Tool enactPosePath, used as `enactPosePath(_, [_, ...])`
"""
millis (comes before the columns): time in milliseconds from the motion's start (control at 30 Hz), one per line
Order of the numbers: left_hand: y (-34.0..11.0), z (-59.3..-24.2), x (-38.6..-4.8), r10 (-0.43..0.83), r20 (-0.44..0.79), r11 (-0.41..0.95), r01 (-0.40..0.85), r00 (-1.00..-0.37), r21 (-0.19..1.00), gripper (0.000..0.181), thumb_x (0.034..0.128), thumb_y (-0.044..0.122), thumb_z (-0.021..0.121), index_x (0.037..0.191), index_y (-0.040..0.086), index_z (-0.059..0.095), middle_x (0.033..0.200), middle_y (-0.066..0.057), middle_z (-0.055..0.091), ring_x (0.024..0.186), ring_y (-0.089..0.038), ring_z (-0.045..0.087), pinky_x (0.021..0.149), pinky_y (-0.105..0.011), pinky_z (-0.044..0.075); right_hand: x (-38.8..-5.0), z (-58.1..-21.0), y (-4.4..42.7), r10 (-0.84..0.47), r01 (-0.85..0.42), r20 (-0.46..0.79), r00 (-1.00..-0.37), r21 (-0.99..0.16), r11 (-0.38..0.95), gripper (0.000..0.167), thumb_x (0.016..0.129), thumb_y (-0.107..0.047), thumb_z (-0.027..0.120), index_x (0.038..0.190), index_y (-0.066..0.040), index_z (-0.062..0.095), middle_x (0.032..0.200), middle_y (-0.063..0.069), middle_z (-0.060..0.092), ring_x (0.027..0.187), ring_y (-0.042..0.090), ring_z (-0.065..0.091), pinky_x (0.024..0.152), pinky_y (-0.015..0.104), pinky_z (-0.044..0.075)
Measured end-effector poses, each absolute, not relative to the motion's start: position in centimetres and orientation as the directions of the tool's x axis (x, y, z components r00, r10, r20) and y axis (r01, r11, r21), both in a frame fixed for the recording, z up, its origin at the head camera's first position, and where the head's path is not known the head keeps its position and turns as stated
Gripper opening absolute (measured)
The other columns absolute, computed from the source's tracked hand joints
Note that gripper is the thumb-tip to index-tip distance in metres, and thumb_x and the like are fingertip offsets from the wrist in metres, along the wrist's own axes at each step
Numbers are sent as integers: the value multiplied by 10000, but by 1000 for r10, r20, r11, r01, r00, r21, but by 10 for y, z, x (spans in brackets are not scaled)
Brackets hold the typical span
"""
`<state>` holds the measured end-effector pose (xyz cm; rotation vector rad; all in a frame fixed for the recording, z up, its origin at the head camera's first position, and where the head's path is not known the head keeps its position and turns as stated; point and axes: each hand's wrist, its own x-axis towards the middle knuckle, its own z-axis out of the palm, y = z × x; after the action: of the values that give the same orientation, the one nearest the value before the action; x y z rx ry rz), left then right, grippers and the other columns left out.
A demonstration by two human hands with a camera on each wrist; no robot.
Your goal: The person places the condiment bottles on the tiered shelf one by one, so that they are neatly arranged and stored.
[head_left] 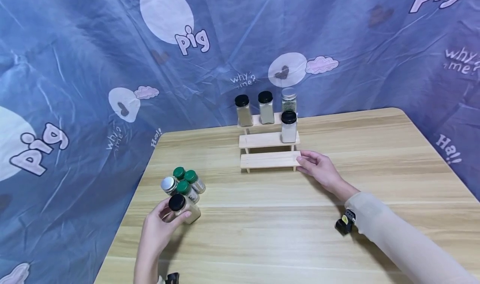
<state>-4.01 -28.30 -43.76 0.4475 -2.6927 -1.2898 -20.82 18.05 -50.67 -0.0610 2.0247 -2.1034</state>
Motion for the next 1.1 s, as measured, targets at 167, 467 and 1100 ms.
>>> enactPosePath(167, [-282,-437,-41,-286,-14,610,-193,-958,769,624,804,323,932,1333,97,689,1316,-133,734,1224,-263,702,1009,-257,598,-210,-506,181,-197,125,-121,-973,-992,-10,591,1074,-153,612,1542,120,377,1469,351,518,1011,-25,702,973,229,605])
enactPosePath(467, [-268,-427,-42,-202,-36,589,-151,-979,794,599,789,344,936,1306,154,700,1327,-108,728,1225,-284,719,995,-274,611,-209,-502,182,-201,124,-121,-972,-992,-2,589,1083,-146,592,1559,108,356,1510,388,459,995,-30,696,983,233,599])
enactPosePath(1100, [-179,-386,-144,258,68,548,204,-964,811,509,845,297,902,1304,195,706,1289,-20,730,1221,-202,713,1034,-299,602,-206,-507,178,-191,113,-108,-976,-994,-14,559,1074,-122,603,1535,115,394,1489,395,486,1051,18,701,990,241,598])
